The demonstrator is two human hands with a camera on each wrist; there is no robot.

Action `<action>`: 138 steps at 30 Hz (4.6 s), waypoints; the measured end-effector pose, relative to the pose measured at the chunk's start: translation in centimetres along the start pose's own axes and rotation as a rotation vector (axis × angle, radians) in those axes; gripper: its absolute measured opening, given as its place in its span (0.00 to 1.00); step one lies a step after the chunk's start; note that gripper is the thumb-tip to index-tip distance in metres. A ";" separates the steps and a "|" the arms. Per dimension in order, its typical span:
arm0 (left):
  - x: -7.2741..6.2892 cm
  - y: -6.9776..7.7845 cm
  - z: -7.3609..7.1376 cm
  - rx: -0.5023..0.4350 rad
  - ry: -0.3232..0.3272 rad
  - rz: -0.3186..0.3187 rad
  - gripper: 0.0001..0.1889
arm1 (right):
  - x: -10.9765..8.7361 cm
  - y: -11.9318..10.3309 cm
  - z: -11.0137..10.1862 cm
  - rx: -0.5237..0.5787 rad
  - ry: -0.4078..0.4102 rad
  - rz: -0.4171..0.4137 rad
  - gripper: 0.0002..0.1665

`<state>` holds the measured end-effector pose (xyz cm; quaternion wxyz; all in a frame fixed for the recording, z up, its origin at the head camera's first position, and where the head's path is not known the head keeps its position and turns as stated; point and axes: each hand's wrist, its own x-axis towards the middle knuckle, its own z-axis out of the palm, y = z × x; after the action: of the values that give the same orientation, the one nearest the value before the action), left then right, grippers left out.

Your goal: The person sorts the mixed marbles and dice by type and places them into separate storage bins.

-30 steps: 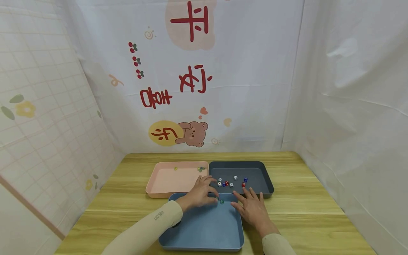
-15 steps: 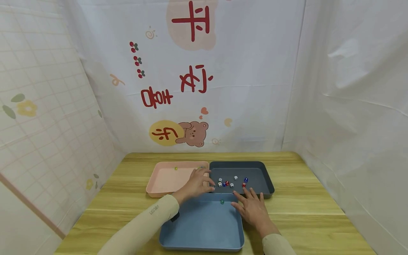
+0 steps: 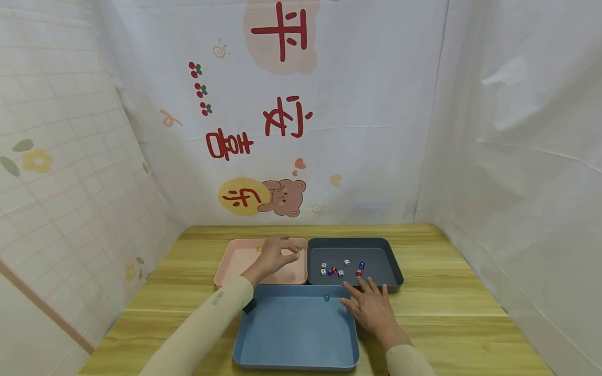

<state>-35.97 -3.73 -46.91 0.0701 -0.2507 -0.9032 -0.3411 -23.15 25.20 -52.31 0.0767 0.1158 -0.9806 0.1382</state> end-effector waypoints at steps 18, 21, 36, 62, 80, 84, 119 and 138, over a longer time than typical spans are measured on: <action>0.0 -3.6 -2.8 -0.029 0.092 -0.241 0.09 | 0.0 0.2 0.2 -0.026 0.020 -0.008 0.34; -0.2 -4.0 -3.2 -0.039 0.101 -0.274 0.08 | 0.0 0.3 0.3 -0.030 0.022 -0.008 0.34; -1.1 -5.6 -3.6 -0.006 0.124 -0.340 0.12 | 0.1 0.3 0.2 -0.014 0.024 -0.005 0.34; -2.0 -5.7 -3.3 0.035 0.148 -0.422 0.14 | 0.1 0.4 0.4 -0.024 0.016 0.002 0.35; -0.9 -4.1 -3.0 -0.030 0.162 -0.422 0.13 | 0.2 0.3 0.3 -0.020 0.004 0.008 0.35; -0.4 -4.0 -2.7 -0.048 0.159 -0.420 0.13 | 0.2 0.3 0.3 -0.018 0.005 0.007 0.35; 0.1 2.0 0.2 -0.117 0.042 -0.150 0.12 | -0.1 0.2 0.3 -0.015 0.013 0.005 0.34; -0.6 4.8 2.7 -0.084 -0.040 -0.074 0.11 | 0.1 0.2 0.3 -0.020 0.022 0.010 0.34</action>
<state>-32.94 0.85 -46.37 0.0291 -0.2267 -0.8980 -0.3760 -23.30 25.28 -52.65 0.0880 0.1088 -0.9816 0.1302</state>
